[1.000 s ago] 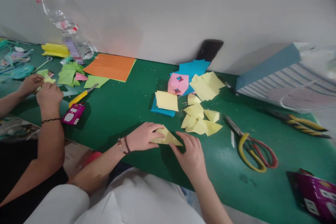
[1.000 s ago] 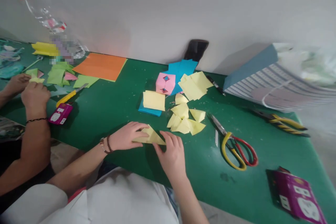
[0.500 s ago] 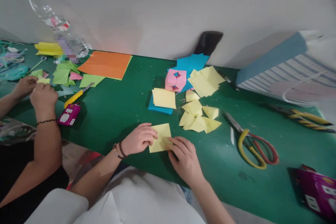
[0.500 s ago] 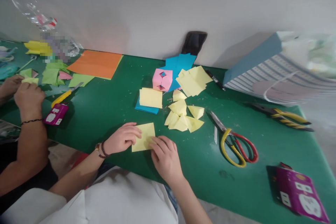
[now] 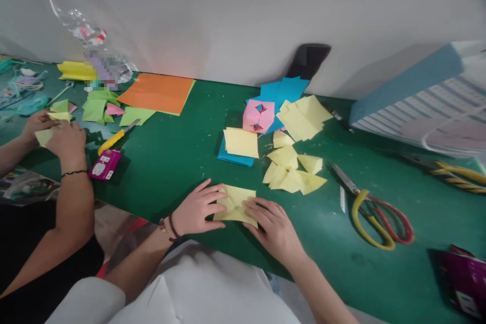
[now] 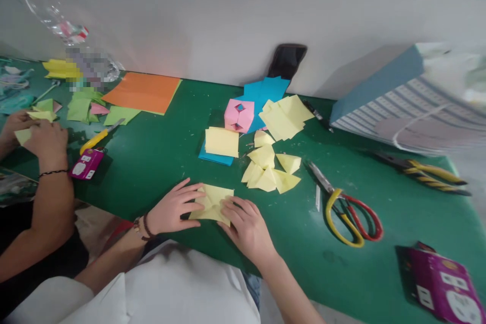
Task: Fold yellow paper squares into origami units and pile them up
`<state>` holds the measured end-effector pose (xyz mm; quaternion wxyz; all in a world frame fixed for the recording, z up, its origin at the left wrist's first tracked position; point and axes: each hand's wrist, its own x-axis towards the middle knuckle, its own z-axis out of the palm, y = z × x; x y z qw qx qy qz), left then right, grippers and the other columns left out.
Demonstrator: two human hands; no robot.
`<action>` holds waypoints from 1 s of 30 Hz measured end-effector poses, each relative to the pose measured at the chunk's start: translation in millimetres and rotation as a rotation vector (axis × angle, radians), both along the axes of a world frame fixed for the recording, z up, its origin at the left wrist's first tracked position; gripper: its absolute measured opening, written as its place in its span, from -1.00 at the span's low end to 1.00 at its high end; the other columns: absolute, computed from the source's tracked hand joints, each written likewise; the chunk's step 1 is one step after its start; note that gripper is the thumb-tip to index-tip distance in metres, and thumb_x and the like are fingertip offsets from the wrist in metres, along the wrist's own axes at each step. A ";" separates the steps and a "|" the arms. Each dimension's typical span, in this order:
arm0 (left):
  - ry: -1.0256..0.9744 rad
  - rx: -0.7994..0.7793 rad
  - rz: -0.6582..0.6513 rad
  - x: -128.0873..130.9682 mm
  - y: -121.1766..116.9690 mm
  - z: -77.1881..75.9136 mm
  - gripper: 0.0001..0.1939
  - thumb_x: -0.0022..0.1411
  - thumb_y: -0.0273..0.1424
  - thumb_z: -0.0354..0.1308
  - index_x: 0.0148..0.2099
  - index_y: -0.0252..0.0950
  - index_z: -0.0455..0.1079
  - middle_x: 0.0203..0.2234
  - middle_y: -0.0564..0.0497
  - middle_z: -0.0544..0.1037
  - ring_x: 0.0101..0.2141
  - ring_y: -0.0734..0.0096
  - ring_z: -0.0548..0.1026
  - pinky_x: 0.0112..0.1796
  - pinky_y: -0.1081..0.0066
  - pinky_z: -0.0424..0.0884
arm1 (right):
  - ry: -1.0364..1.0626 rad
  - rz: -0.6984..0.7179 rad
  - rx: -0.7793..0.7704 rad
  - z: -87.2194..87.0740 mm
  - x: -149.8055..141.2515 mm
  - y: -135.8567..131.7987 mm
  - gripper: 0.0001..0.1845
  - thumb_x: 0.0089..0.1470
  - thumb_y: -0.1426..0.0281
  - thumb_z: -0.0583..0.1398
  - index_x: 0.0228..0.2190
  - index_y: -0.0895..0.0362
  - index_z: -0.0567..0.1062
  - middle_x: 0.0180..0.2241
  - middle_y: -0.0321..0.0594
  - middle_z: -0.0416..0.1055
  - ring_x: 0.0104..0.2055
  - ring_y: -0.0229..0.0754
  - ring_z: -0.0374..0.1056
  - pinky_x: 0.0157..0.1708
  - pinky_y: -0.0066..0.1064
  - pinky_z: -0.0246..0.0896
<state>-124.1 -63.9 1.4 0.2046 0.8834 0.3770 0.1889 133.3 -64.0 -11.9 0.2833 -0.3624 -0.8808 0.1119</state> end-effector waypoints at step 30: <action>-0.013 0.082 0.460 32.7 3.4 -9.4 -0.81 0.32 -0.29 0.11 -0.10 -0.18 0.50 -0.41 -0.02 0.40 -0.21 0.26 0.35 -0.15 0.24 0.32 | -0.040 -0.393 -0.092 -6.7 -31.8 14.2 -0.88 0.20 0.43 0.12 -0.30 0.12 0.48 -0.45 -0.24 0.47 -0.41 -0.19 0.33 -0.34 -0.38 0.22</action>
